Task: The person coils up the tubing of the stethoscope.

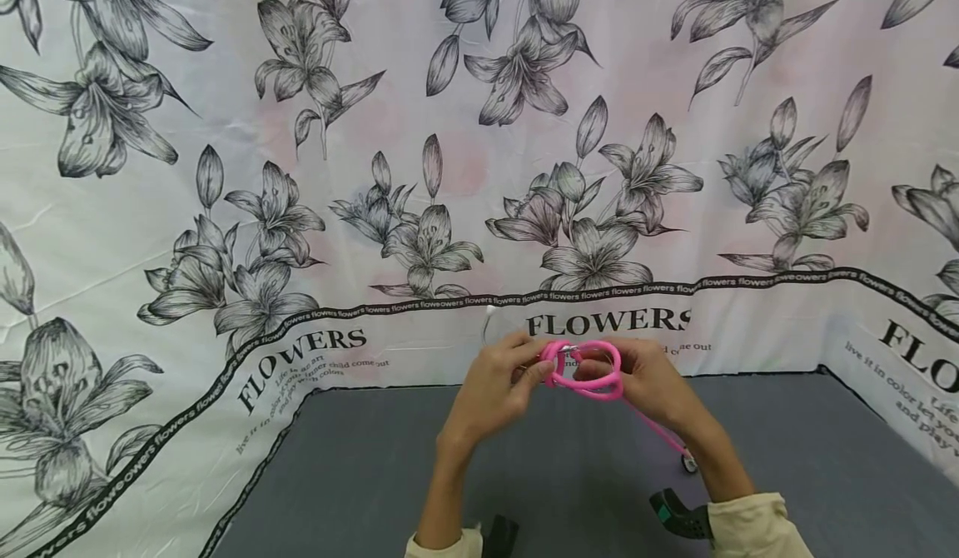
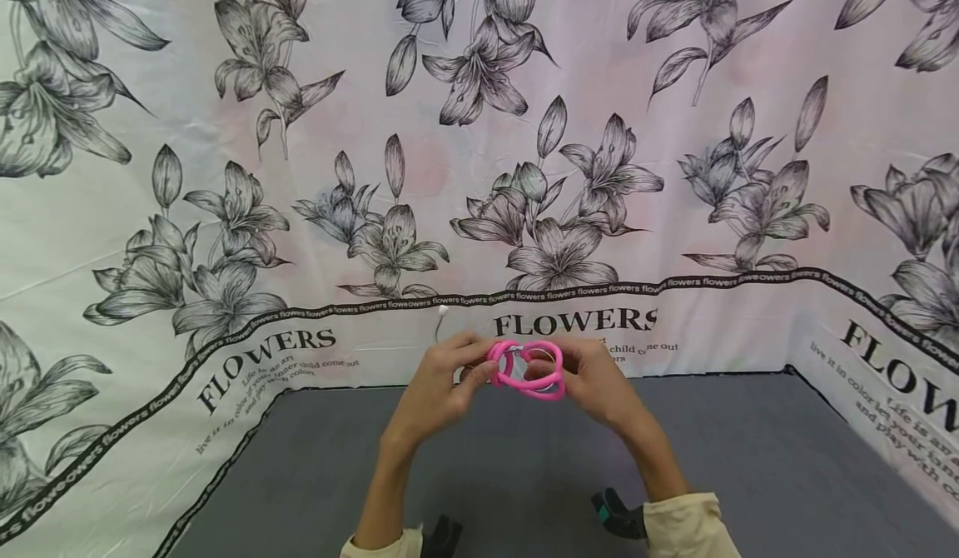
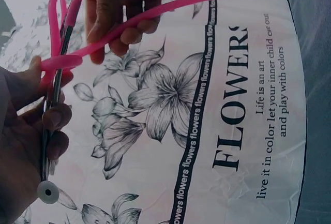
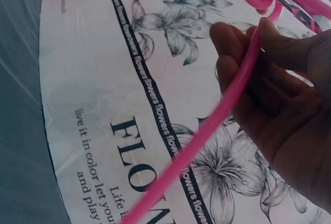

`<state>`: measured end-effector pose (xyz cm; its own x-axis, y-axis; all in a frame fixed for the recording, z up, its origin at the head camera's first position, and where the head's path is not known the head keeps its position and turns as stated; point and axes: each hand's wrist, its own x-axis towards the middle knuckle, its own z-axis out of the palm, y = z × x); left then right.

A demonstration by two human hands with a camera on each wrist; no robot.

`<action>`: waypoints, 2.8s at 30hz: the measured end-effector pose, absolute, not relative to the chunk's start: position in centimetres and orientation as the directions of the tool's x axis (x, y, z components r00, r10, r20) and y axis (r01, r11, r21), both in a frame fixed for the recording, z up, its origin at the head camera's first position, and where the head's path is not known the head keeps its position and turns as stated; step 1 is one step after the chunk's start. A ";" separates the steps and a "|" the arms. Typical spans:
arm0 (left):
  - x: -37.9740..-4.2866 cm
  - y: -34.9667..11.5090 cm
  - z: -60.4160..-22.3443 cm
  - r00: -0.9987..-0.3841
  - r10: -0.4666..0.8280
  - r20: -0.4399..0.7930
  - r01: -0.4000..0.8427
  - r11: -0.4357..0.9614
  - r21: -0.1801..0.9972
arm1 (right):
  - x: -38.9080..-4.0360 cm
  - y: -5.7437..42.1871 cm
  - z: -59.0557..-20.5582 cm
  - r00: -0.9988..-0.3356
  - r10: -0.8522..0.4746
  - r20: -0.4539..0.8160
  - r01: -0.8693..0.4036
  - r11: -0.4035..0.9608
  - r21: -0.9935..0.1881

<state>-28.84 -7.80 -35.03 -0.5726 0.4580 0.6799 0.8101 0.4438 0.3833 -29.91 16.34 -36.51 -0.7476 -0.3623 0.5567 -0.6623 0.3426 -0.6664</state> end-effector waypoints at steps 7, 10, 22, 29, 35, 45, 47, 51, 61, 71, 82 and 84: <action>-29.0 -7.2 -35.2 -0.599 0.358 0.716 0.780 0.463 0.421 | -30.2 15.8 -36.8 -0.699 -0.465 0.543 -0.682 0.208 -0.701; -29.0 -6.8 -35.2 -0.610 0.300 0.733 0.766 0.458 0.450 | -30.4 15.6 -36.9 -0.664 -0.486 0.567 -0.703 0.148 -0.696; -29.1 -5.8 -35.5 -0.554 0.160 0.817 0.755 0.510 0.413 | -30.1 15.1 -36.7 -0.679 -0.499 0.538 -0.648 0.065 -0.759; -29.1 -5.5 -35.5 -0.527 0.092 0.845 0.747 0.524 0.409 | -30.2 14.4 -36.9 -0.686 -0.521 0.508 -0.596 0.003 -0.803; -29.1 -5.4 -35.5 -0.518 0.034 0.855 0.724 0.550 0.417 | -30.0 14.0 -37.1 -0.693 -0.541 0.476 -0.578 0.024 -0.816; -29.5 -5.9 -35.6 -0.423 -0.016 0.906 0.621 0.723 0.302 | -29.6 13.0 -37.2 -0.627 -0.640 0.444 -0.657 0.128 -0.743; -29.6 -5.8 -35.7 -0.393 0.003 0.919 0.601 0.758 0.255 | -29.3 13.1 -36.9 -0.625 -0.648 0.436 -0.667 0.153 -0.729; -29.6 -5.4 -35.9 -0.362 0.037 0.931 0.559 0.808 0.186 | -28.6 13.5 -36.2 -0.628 -0.659 0.414 -0.692 0.230 -0.684; -29.4 -5.0 -36.1 -0.375 0.105 0.921 0.506 0.856 0.108 | -27.2 13.8 -35.2 -0.496 -0.550 0.672 -0.853 0.452 -0.261; -28.7 -4.9 -35.8 -0.483 0.274 0.831 0.513 0.858 0.015 | -27.8 13.1 -35.6 -0.339 -0.393 0.855 -0.740 0.673 0.016; -28.1 -5.0 -35.5 -0.520 0.385 0.762 0.504 0.859 -0.091 | -28.6 12.8 -36.1 -0.250 -0.360 0.899 -0.725 0.685 0.072; -28.0 -5.1 -35.6 -0.526 0.402 0.750 0.504 0.857 -0.106 | -28.7 12.7 -36.1 -0.239 -0.350 0.906 -0.718 0.692 0.077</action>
<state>-28.02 -5.10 -35.58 -0.5259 0.4020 0.7496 0.5039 0.8572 -0.1062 -28.70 12.73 -36.10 -0.2392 -0.3496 0.9059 -0.7182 0.6915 0.0772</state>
